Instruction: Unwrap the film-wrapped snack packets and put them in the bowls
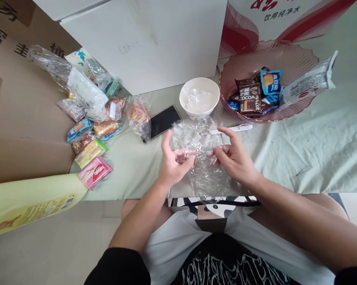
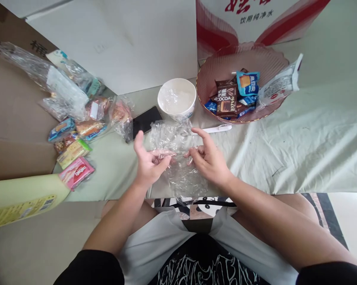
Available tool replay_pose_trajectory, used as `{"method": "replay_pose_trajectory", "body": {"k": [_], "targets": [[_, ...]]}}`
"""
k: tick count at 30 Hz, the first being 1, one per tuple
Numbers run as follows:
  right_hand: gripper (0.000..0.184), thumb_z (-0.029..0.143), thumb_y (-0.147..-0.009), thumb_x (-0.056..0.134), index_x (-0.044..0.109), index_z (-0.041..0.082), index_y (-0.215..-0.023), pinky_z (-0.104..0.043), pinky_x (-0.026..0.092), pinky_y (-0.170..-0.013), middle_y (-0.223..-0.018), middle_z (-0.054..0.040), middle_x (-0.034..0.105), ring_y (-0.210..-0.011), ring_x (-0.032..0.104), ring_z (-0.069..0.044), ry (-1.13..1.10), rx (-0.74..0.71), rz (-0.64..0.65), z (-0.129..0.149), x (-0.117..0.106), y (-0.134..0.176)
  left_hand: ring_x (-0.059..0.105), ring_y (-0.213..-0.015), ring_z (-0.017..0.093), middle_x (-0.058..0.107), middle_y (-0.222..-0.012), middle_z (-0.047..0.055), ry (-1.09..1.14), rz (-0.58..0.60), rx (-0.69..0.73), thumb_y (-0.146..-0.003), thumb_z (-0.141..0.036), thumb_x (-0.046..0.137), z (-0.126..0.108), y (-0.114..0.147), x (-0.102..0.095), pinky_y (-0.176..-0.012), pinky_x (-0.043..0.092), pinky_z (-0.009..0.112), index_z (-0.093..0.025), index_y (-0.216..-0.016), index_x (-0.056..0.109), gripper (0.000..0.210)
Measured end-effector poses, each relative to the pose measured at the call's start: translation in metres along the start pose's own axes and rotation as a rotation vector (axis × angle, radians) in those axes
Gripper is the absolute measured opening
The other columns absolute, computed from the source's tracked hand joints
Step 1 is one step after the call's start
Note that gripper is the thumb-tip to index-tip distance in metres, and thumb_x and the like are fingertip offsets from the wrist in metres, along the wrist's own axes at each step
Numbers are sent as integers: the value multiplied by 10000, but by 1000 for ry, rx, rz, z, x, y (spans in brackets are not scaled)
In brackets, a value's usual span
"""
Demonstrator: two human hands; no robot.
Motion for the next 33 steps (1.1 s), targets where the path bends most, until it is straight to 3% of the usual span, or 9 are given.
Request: {"method": "replay_pose_trajectory", "body": {"k": [3, 5, 12, 16, 20, 24, 27, 29, 33], "targets": [[448, 254, -999, 463, 371, 255, -1437, -350, 609, -633, -795, 8, 723, -600, 711, -167, 61, -99, 37, 1, -3, 0, 677, -586, 151, 734, -826, 31, -116, -70, 178, -922, -534, 642, -6, 8, -1, -533, 551, 284, -280, -1296, 551, 461], [360, 243, -1014, 420, 446, 264, -1372, -357, 618, -674, -819, 2, 736, -621, 718, -160, 122, -199, 55, 6, -6, 1, 679, -623, 144, 731, -854, 46, -200, -38, 270, -975, -469, 563, -11, 8, -1, -539, 540, 271, -239, -1054, 651, 259], [353, 238, -927, 561, 593, 238, -1278, -319, 610, -702, -951, -42, 777, -730, 720, -165, 399, -385, 91, 19, -7, 2, 684, -763, 163, 735, -939, 43, -448, 42, 333, -833, -274, 726, -22, -3, -1, -719, 566, 295, -235, -1211, 688, 382], [324, 235, -917, 570, 631, 239, -1235, -311, 584, -670, -853, -17, 760, -628, 659, -150, 533, -378, 27, 15, -8, 0, 611, -673, 135, 645, -760, -2, -553, -42, 403, -875, -230, 665, -28, -4, -7, -679, 533, 273, -235, -1082, 739, 220], [175, 267, -956, 552, 722, 233, -987, -318, 544, -645, -847, -58, 697, -697, 643, -174, 669, -493, -64, 21, -12, 0, 563, -663, 134, 564, -773, 12, -641, -128, 477, -879, -236, 640, -32, -4, -14, -629, 508, 276, -225, -899, 765, 127], [128, 247, -922, 601, 724, 238, -889, -408, 556, -771, -1032, -123, 677, -935, 663, -255, 728, -655, -197, 33, -16, 5, 643, -1022, 226, 582, -1078, 96, -666, -207, 520, -816, -225, 658, -37, -2, -17, -789, 565, 350, -209, -781, 737, 89], [96, 190, -896, 597, 669, 251, -879, -499, 511, -958, -1088, -92, 727, -1113, 669, -295, 679, -722, -130, 40, -14, 8, 625, -1213, 293, 641, -1227, 118, -593, -116, 557, -814, -236, 646, -41, 3, -11, -958, 555, 449, -204, -723, 692, 107], [100, 179, -913, 556, 617, 253, -884, -478, 509, -962, -877, -31, 748, -919, 721, -239, 583, -698, -25, 41, -12, 9, 704, -1062, 277, 739, -1030, 93, -496, -32, 542, -846, -283, 631, -41, 6, -9, -976, 554, 482, -213, -710, 664, 156], [88, 273, -996, 478, 547, 242, -951, -286, 485, -580, -558, 67, 610, -465, 576, -124, 333, -353, 160, 27, -4, 7, 692, -619, 195, 723, -678, 30, -273, -43, 327, -880, -422, 641, -28, 6, -15, -657, 578, 357, -223, -798, 659, 216]]}}
Point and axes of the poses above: each hand's wrist, its own y-axis away from the middle knuckle, its own x-axis out of the palm, z = x × y, the point moved 6 cm from there along -y, towards the middle knuckle
